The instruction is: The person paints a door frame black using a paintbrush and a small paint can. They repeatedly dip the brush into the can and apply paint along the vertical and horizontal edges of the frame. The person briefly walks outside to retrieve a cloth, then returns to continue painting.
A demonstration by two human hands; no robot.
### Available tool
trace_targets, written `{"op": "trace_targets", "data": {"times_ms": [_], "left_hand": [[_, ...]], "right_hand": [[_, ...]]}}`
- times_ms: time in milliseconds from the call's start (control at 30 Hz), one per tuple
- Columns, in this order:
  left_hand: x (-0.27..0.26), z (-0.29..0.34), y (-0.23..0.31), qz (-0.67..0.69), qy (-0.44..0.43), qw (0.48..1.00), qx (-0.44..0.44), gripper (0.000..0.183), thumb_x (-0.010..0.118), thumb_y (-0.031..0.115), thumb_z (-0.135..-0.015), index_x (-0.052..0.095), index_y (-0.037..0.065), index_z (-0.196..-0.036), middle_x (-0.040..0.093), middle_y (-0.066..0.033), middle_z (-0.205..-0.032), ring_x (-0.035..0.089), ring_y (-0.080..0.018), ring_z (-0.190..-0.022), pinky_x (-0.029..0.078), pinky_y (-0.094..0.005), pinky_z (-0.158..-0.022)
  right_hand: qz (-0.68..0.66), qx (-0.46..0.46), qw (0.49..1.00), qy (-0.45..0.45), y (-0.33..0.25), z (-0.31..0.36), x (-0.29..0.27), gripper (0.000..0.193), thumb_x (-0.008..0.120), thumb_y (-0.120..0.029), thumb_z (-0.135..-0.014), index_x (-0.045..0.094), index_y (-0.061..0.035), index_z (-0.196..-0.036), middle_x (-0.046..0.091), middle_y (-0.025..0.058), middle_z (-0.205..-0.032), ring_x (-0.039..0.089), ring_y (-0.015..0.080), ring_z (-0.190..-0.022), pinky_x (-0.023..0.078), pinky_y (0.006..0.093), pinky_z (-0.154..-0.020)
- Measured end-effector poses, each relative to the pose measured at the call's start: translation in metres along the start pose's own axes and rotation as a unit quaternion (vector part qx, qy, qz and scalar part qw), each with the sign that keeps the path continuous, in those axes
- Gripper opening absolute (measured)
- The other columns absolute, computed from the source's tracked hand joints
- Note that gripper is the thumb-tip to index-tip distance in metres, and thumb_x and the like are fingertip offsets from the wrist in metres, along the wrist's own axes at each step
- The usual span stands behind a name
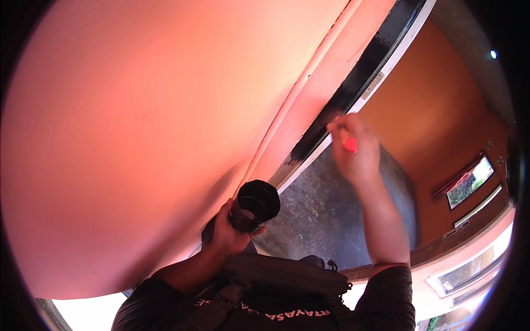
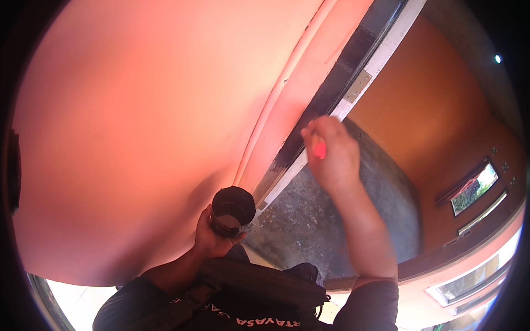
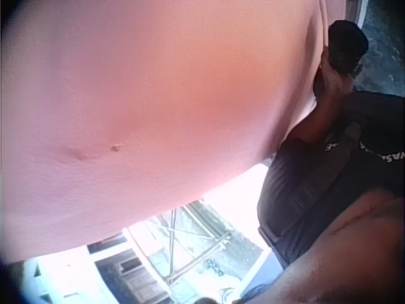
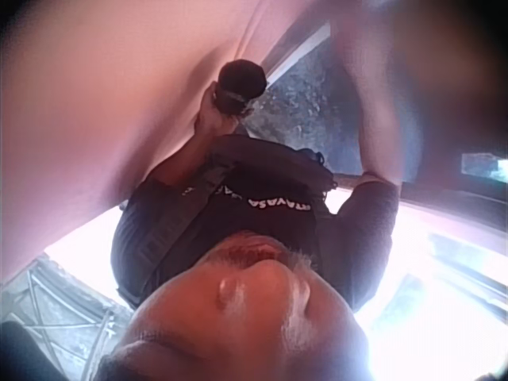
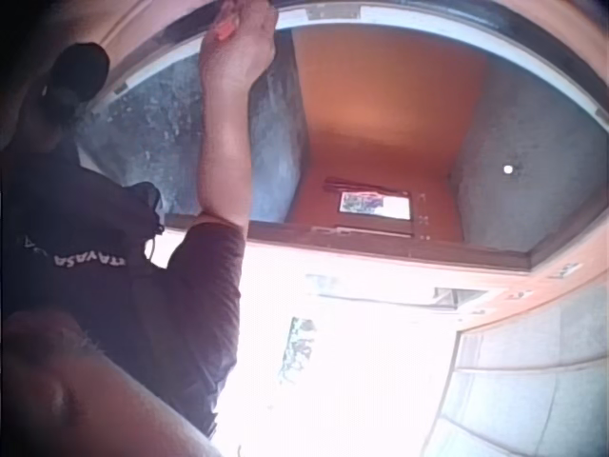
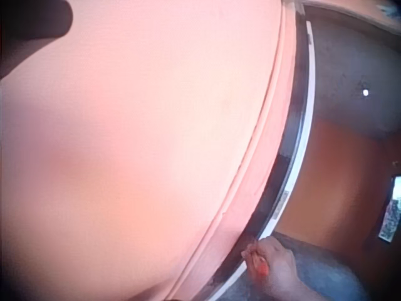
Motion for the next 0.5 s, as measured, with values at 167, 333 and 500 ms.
{"op": "trace_targets", "data": {"times_ms": [167, 333, 500], "left_hand": [[0.003, 0.002, 0.000, 0.003, 0.019, 1.000, 0.002, 0.053, 0.040, 0.057, -0.098, 0.055, 0.020, -0.133, 0.061, -0.0062, -0.130, 0.058, -0.0272, -0.119, 0.045, -0.0568, -0.096], [0.004, 0.000, -0.001, -0.002, 0.017, 1.000, -0.005, 0.054, 0.039, 0.057, -0.098, 0.054, 0.020, -0.134, 0.060, -0.0062, -0.131, 0.059, -0.0259, -0.118, 0.046, -0.0563, -0.095], [0.006, 0.001, 0.003, 0.003, 0.021, 1.000, 0.001, 0.053, 0.038, 0.057, -0.099, 0.053, 0.021, -0.135, 0.061, -0.0063, -0.131, 0.058, -0.0267, -0.118, 0.046, -0.0566, -0.095]], "right_hand": [[0.111, -0.089, 0.986, 0.091, -0.005, -0.025, -0.019, 0.017, 0.076, -0.012, -0.082, 0.061, -0.0116, -0.089, 0.060, 0.0061, -0.081, 0.065, 0.0267, -0.067, 0.053, 0.0378, -0.056], [0.089, -0.082, 0.988, -0.096, -0.007, 0.052, 0.025, 0.020, 0.075, -0.012, -0.076, 0.061, -0.0134, -0.090, 0.057, 0.0072, -0.080, 0.064, 0.0284, -0.066, 0.051, 0.0406, -0.055], [-0.010, -0.031, 0.959, -0.282, -0.026, 0.110, 0.057, 0.021, 0.075, -0.016, -0.080, 0.059, -0.0109, -0.093, 0.056, 0.0092, -0.082, 0.066, 0.0309, -0.071, 0.053, 0.0432, -0.060]]}}
Point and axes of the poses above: each hand's wrist, its own z-axis away from the middle knuckle, its own x-axis out of the palm, y = z × x, the point moved 1 cm from there along -z, towards the middle knuckle
